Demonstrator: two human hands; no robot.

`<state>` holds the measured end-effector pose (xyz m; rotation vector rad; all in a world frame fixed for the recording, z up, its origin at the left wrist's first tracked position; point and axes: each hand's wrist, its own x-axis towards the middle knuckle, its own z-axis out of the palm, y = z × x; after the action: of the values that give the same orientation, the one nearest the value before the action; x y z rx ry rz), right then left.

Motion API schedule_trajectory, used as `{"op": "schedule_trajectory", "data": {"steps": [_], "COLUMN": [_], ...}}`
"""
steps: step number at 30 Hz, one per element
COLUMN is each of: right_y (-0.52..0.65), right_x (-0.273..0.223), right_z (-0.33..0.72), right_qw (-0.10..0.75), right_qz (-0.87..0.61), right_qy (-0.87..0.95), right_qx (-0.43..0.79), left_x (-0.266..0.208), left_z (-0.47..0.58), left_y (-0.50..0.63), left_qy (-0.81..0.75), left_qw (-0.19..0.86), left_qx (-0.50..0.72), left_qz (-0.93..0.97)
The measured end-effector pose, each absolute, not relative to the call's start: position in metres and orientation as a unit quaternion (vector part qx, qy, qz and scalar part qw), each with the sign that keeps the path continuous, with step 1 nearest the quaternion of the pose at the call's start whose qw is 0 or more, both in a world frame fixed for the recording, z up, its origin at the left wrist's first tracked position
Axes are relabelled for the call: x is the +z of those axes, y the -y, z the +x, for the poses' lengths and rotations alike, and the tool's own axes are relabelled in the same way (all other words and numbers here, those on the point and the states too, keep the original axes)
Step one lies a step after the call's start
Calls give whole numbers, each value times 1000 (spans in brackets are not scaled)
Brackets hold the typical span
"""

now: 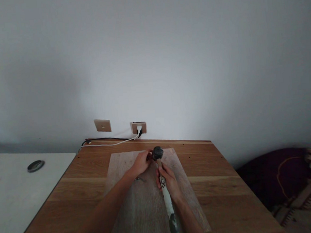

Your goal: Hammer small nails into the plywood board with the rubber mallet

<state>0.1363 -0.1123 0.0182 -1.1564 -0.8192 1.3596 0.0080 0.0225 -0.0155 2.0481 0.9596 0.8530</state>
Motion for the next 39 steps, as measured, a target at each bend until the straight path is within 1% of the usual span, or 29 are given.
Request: {"op": "schedule_trajectory", "data": {"steps": [4, 10, 25, 39], "right_y": [112, 113, 114, 113], "right_x": [14, 14, 15, 11], "right_z": [136, 137, 135, 132], "right_qw": [553, 553, 546, 567], "right_qz": [-499, -493, -507, -503], "right_qy": [342, 346, 362, 353], "right_qx": [573, 575, 560, 549], "left_x": [-15, -15, -18, -19], "left_z": [8, 8, 7, 7], "left_y": [-23, -22, -24, -25], "left_qy": [-371, -365, -359, -359], "left_qw": [341, 364, 349, 334], "left_qx": [328, 329, 334, 342], "left_qz": [799, 791, 798, 801]}}
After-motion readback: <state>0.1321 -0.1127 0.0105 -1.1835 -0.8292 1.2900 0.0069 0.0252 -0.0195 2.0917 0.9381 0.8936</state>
